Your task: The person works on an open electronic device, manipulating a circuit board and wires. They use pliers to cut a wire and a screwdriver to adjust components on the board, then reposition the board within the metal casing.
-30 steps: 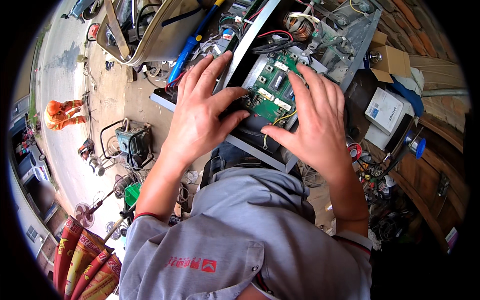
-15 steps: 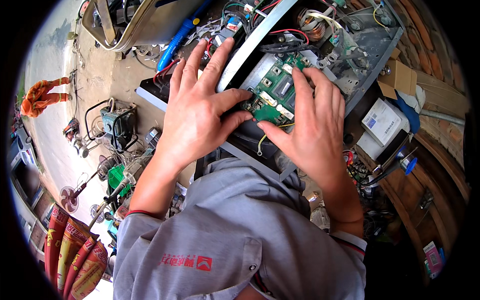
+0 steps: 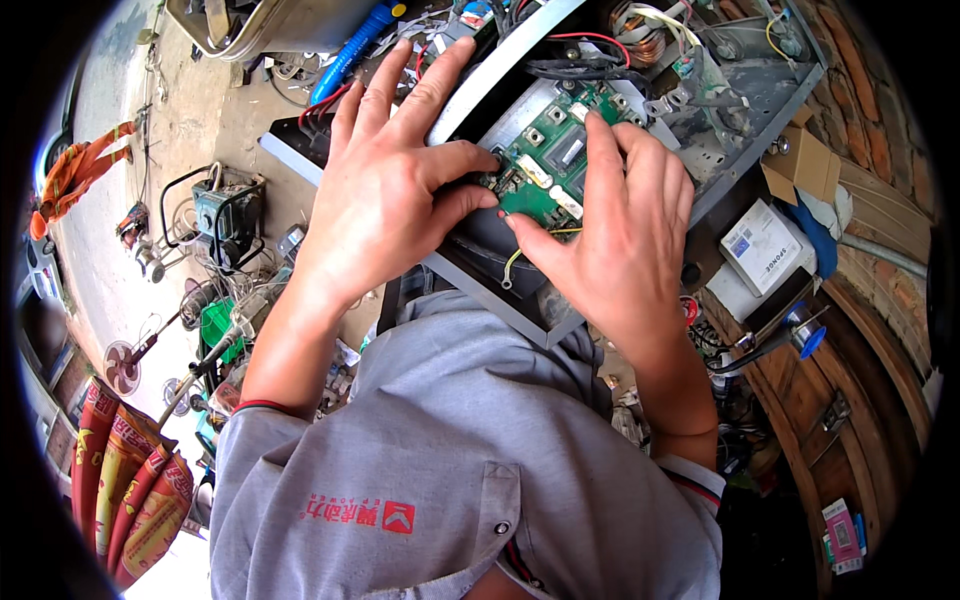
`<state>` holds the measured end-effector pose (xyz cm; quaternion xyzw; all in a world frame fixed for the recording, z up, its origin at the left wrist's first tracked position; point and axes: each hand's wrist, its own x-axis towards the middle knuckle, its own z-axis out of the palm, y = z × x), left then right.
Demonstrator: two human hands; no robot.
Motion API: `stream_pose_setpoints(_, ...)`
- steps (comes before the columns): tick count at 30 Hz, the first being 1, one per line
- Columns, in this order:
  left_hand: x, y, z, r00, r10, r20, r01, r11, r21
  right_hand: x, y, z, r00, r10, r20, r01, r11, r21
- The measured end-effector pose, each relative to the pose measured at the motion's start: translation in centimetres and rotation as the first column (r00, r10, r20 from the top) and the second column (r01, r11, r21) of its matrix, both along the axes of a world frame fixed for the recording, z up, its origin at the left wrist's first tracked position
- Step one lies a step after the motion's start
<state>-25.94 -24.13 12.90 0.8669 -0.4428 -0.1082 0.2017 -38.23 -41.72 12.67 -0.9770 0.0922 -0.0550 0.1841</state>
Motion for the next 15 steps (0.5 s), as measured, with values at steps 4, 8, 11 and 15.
stream_pose_setpoints(4, 0.0, 0.1, -0.1, 1.000, 0.001, 0.003, -0.001, 1.000, -0.001, -0.1, -0.3, 0.2, 1.000, 0.031, -0.001, -0.031, 0.998, 0.048)
stream_pose_setpoints(8, 0.0, 0.2, -0.3, 1.000, -0.003, -0.005, 0.003, 1.000, -0.012, -0.5, -2.5, 0.7, 0.997, 0.069, 0.019, -0.072, 0.969, 0.238)
stream_pose_setpoints(11, -0.1, 0.2, -0.3, 1.000, -0.002, -0.001, 0.002, 1.000, -0.014, -0.9, -4.8, 1.2, 0.997, 0.075, 0.021, -0.078, 0.959, 0.273)
stream_pose_setpoints(15, 0.1, 0.4, -0.8, 1.000, -0.016, -0.003, 0.016, 0.999, -0.037, -1.3, -5.2, 1.5, 0.991, 0.128, -0.040, -0.117, 0.972, 0.206)
